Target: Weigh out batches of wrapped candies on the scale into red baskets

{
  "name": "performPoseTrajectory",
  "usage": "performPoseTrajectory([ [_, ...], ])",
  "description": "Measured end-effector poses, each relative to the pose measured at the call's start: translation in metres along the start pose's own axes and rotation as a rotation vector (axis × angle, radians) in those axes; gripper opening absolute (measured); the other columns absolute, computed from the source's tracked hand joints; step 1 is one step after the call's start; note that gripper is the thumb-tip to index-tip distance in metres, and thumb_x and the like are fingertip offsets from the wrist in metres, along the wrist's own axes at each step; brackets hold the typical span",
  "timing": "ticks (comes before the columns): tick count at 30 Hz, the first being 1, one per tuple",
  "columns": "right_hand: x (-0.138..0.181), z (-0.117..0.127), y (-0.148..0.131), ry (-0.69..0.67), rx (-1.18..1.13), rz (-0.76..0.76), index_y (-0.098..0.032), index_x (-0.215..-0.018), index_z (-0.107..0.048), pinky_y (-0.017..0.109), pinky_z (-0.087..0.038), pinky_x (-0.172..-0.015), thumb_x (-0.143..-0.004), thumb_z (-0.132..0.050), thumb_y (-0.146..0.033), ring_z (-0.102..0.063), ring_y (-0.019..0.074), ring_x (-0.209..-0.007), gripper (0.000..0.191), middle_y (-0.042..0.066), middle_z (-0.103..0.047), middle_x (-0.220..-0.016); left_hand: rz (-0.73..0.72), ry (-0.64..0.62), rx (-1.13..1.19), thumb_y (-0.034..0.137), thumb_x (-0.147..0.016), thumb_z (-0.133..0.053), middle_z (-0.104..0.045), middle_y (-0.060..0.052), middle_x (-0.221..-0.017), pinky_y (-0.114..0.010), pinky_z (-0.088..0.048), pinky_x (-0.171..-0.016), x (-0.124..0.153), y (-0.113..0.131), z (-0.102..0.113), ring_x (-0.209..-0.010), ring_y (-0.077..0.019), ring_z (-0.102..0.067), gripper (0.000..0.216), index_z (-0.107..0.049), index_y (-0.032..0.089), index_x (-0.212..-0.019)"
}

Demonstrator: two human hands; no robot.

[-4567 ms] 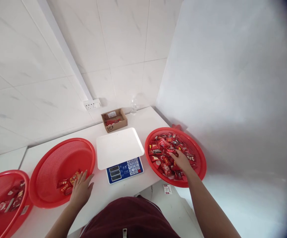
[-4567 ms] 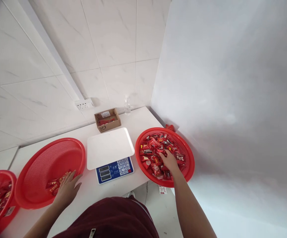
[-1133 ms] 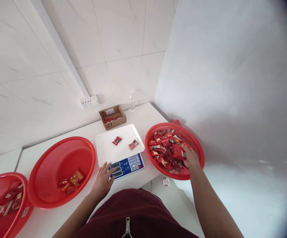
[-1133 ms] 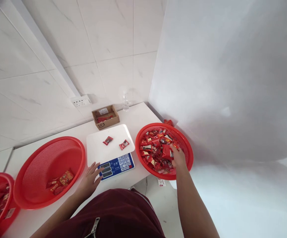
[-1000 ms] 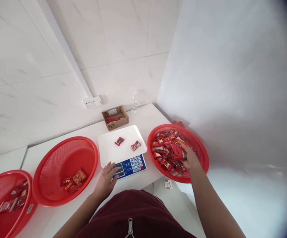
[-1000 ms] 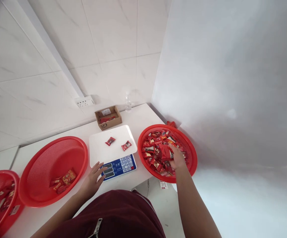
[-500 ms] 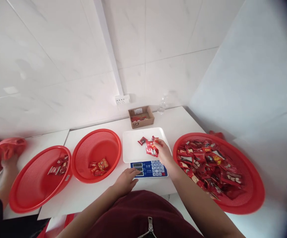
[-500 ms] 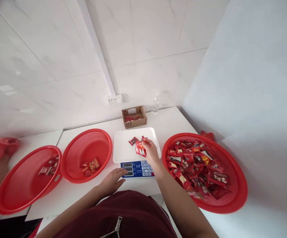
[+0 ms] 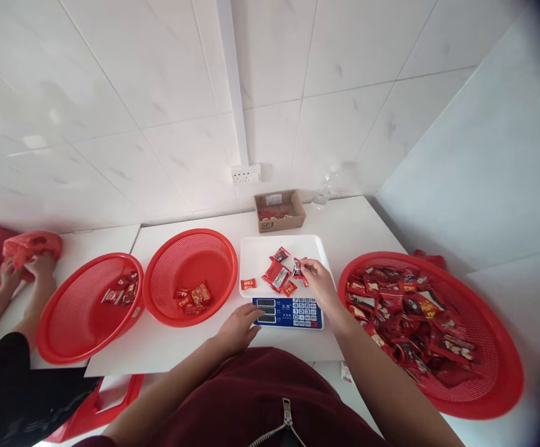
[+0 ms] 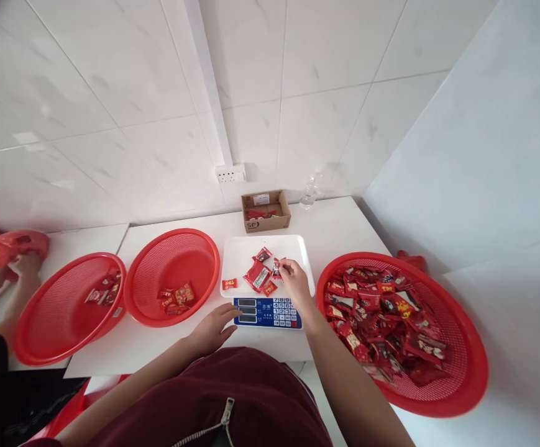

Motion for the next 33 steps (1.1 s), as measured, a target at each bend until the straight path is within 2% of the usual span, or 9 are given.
performPoseTrajectory([
  [3,0.007,-0.009,-0.007,-0.157,0.302,0.129,-0.024,-0.101,-0.062,0.039,-0.051,-0.087,-0.079,-0.052,-0.035,-0.063,0.0207,-0.098,0.027,0.005,-0.068,-0.105,0.009,0.031,-0.042,0.018,-0.083,-0.054,-0.05,-0.013,-0.136,-0.047,-0.036,-0.107,-0.008,-0.004,0.001,-0.131,-0.0279,-0.04,0.039,-0.056,0.021,-0.121],
  [4,0.008,-0.005,-0.009,-0.141,0.427,0.192,-0.023,-0.105,-0.061,0.042,-0.048,-0.093,-0.08,-0.05,-0.032,-0.061,0.0219,-0.104,0.029,0.006,-0.066,-0.109,0.03,0.044,-0.053,0.018,-0.083,-0.054,-0.046,-0.014,-0.139,-0.049,-0.034,-0.108,-0.01,-0.006,0.002,-0.134,-0.0292,-0.036,0.04,-0.055,0.021,-0.123],
  [7,0.011,0.015,-0.015,0.032,0.738,0.361,-0.018,-0.112,-0.06,0.047,-0.037,-0.104,-0.081,-0.048,-0.026,-0.049,0.0268,-0.12,0.035,0.013,-0.059,-0.121,0.128,0.08,-0.068,0.018,-0.083,-0.053,-0.039,-0.016,-0.144,-0.05,-0.03,-0.11,-0.017,-0.018,0.01,-0.136,-0.0307,-0.032,0.045,-0.05,0.019,-0.128],
  [10,0.013,0.022,-0.003,0.072,0.87,0.374,-0.016,-0.115,-0.059,0.048,-0.038,-0.103,-0.083,-0.045,-0.025,-0.047,0.0284,-0.122,0.036,0.016,-0.057,-0.121,0.2,0.065,-0.068,0.018,-0.084,-0.051,-0.041,-0.016,-0.143,-0.049,-0.03,-0.11,-0.026,-0.028,0.015,-0.134,-0.0294,-0.035,0.046,-0.048,0.018,-0.13],
  [15,0.019,-0.009,0.017,-0.095,0.891,0.355,-0.015,-0.122,-0.054,0.044,-0.04,-0.102,-0.082,-0.046,-0.023,-0.047,0.0267,-0.122,0.042,0.016,-0.055,-0.125,0.214,0.004,-0.07,0.017,-0.083,-0.052,-0.036,-0.017,-0.146,-0.05,-0.026,-0.11,-0.045,-0.031,0.013,-0.137,-0.0314,-0.028,0.051,-0.045,0.016,-0.133],
  [21,-0.001,-0.03,-0.006,-0.078,0.906,0.416,-0.017,-0.121,-0.055,0.042,-0.039,-0.101,-0.086,-0.041,-0.024,-0.046,0.0252,-0.123,0.039,0.014,-0.055,-0.125,0.142,-0.032,-0.017,0.02,-0.083,-0.053,-0.034,-0.018,-0.147,-0.048,-0.028,-0.11,-0.057,-0.027,0.012,-0.138,-0.0303,-0.026,0.054,-0.041,0.015,-0.136],
  [24,-0.024,-0.042,-0.021,-0.09,0.959,0.408,-0.016,-0.121,-0.055,0.04,-0.04,-0.099,-0.087,-0.042,-0.027,-0.05,0.0251,-0.118,0.038,0.014,-0.059,-0.121,0.108,0.033,-0.007,0.018,-0.083,-0.053,-0.039,-0.018,-0.144,-0.049,-0.029,-0.11,-0.052,-0.028,0.018,-0.137,-0.0299,-0.03,0.051,-0.045,0.015,-0.133],
  [29,-0.055,-0.059,-0.02,-0.113,1.079,0.188,-0.016,-0.122,-0.055,0.037,-0.045,-0.084,-0.083,-0.053,-0.027,-0.06,0.0265,-0.098,0.041,0.013,-0.067,-0.101,0.055,0.159,0.026,0.019,-0.083,-0.053,-0.047,-0.016,-0.138,-0.048,-0.035,-0.108,-0.029,-0.03,0.025,-0.132,-0.0286,-0.039,0.044,-0.05,0.017,-0.127],
  [33,-0.06,-0.052,-0.021,-0.034,0.934,0.091,-0.021,-0.114,-0.059,0.034,-0.046,-0.079,-0.081,-0.053,-0.02,-0.062,0.0228,-0.091,0.033,0.009,-0.068,-0.098,0.058,0.231,0.099,0.02,-0.083,-0.054,-0.052,-0.013,-0.134,-0.047,-0.038,-0.106,-0.003,-0.035,0.03,-0.129,-0.0267,-0.044,0.039,-0.055,0.02,-0.122],
])
Point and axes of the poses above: each hand's wrist, its own x-axis away from the middle knuckle, its own z-axis out of the back of the hand, y = z × x, the point moved 9 cm from there along -x, towards the middle knuckle
